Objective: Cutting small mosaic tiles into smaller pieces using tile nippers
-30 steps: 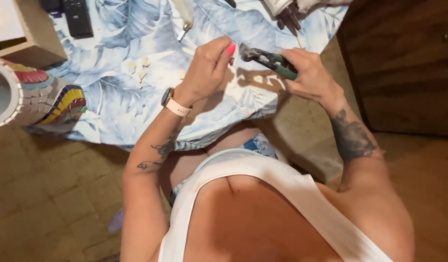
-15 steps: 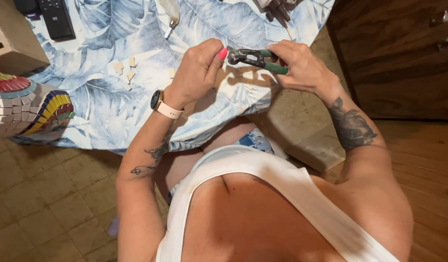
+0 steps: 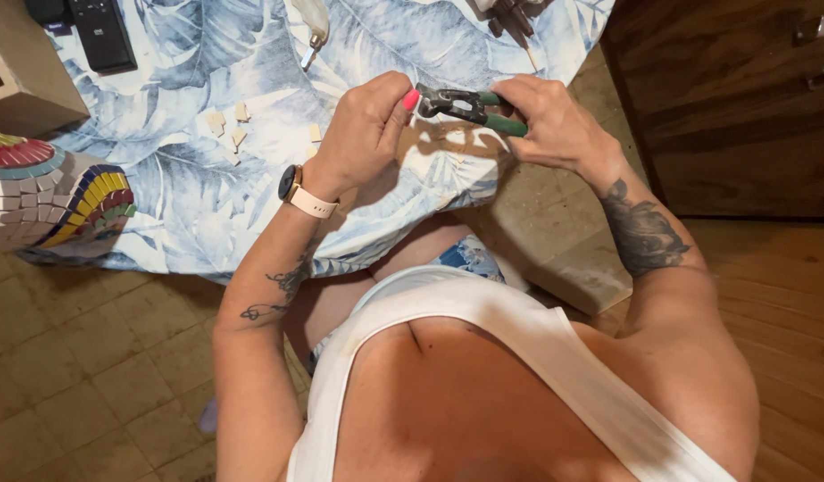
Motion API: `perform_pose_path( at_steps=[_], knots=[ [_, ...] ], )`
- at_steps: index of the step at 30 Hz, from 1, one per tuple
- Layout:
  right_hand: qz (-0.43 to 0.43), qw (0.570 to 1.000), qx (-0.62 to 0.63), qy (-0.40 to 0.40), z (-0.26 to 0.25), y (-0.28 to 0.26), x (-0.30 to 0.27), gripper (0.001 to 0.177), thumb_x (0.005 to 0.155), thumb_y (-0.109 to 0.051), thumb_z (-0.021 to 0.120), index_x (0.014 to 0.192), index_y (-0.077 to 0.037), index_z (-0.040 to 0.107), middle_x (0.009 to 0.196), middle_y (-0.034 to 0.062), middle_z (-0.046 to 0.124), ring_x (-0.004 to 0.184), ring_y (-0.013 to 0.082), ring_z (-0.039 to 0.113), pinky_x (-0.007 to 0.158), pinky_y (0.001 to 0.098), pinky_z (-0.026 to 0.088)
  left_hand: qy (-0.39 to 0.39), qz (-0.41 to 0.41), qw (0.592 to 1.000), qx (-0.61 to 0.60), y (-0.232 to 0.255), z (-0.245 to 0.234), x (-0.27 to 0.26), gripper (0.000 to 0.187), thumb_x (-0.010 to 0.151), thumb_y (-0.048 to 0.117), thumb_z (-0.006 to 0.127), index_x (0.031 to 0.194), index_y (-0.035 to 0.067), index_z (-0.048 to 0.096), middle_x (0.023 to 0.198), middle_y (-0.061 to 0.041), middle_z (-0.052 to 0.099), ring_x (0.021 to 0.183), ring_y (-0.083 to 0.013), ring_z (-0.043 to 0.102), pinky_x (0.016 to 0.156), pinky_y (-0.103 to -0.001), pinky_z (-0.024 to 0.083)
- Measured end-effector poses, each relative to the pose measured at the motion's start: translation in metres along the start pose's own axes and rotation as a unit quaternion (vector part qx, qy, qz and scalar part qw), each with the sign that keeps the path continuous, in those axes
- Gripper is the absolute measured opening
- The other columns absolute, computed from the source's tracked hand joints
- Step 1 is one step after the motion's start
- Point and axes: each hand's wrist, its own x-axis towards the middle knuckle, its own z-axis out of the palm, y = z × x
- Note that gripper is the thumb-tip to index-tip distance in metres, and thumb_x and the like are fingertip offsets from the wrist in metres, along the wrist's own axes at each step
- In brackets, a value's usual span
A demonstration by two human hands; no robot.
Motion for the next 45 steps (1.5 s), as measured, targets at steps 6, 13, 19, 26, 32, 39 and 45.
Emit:
perform_pose_path(
  at_steps=[6,13,19,26,32,39,45],
  knots=[
    [0.008,1.0,-0.007,-0.006,0.005,0.006,-0.002,0.007,0.074,-0.002,0.048,0.081,0.0,0.047,0.065,0.0076,0.046,0.054,0.018,0.038,0.047,0.0295,0.033,-0.007,-0.011,1.0,-0.021,0.0,0.002,-0.001,0.033,0.095,0.023,0.025,0.069,0.004,0.034,0.062,-0.006,0.035,0.053,-0.0186,0.034,0.051,-0.029,0.029],
    [0.01,1.0,0.0,-0.008,0.01,0.01,-0.004,0.013,0.079,-0.011,0.053,0.075,-0.003,0.043,0.062,0.0055,0.043,0.052,0.0176,0.036,0.047,0.0297,0.03,-0.01,-0.011,0.999,-0.034,-0.004,0.005,-0.002,0.031,0.095,0.02,0.027,0.069,0.004,0.035,0.062,-0.007,0.036,0.054,-0.019,0.035,0.052,-0.029,0.03],
    [0.005,1.0,0.013,0.016,0.016,0.016,-0.009,0.006,0.072,0.003,0.046,0.071,-0.003,0.044,0.06,0.0043,0.044,0.05,0.0162,0.038,0.044,0.0283,0.031,-0.011,-0.013,1.0,-0.021,-0.005,0.008,-0.004,0.032,0.095,0.022,0.026,0.07,0.004,0.034,0.062,-0.007,0.036,0.053,-0.0201,0.035,0.052,-0.031,0.029],
    [-0.014,0.999,-0.006,0.034,0.019,0.018,-0.013,0.009,0.07,0.001,0.048,0.078,-0.001,0.048,0.063,0.006,0.047,0.052,0.0173,0.041,0.045,0.0283,0.035,-0.021,-0.021,0.999,-0.031,-0.004,0.009,-0.004,0.036,0.095,0.027,0.023,0.068,0.005,0.033,0.061,-0.005,0.034,0.052,-0.0172,0.033,0.05,-0.029,0.028],
    [0.041,0.994,0.051,0.089,0.031,0.018,-0.017,0.014,0.077,-0.004,0.049,0.089,0.003,0.053,0.07,0.0082,0.052,0.054,0.0159,0.045,0.049,0.0266,0.039,-0.005,-0.054,0.995,-0.085,0.002,0.009,-0.002,0.034,0.094,0.024,0.027,0.067,0.006,0.035,0.06,-0.005,0.042,0.055,-0.0152,0.043,0.051,-0.026,0.032],
    [0.074,0.939,0.226,0.25,0.034,-0.046,0.011,0.039,0.078,-0.011,0.069,0.104,-0.004,0.041,0.089,0.0076,0.056,0.063,0.0114,0.054,0.056,0.0192,0.047,-0.025,-0.124,0.972,-0.2,0.005,0.011,-0.001,0.05,0.089,0.045,0.021,0.066,0.009,0.046,0.054,-0.004,0.058,0.046,-0.0092,0.055,0.048,-0.018,0.041],
    [0.011,0.913,0.118,0.39,0.046,-0.055,0.033,0.043,0.078,-0.029,0.068,0.101,-0.002,0.044,0.083,0.0061,0.056,0.072,0.0178,0.059,0.063,0.0284,0.052,-0.056,-0.163,0.95,-0.258,-0.002,0.018,-0.004,0.06,0.084,0.056,0.018,0.078,0.008,0.054,0.059,-0.003,0.056,0.054,-0.0104,0.058,0.048,-0.016,0.042]
  ],
)
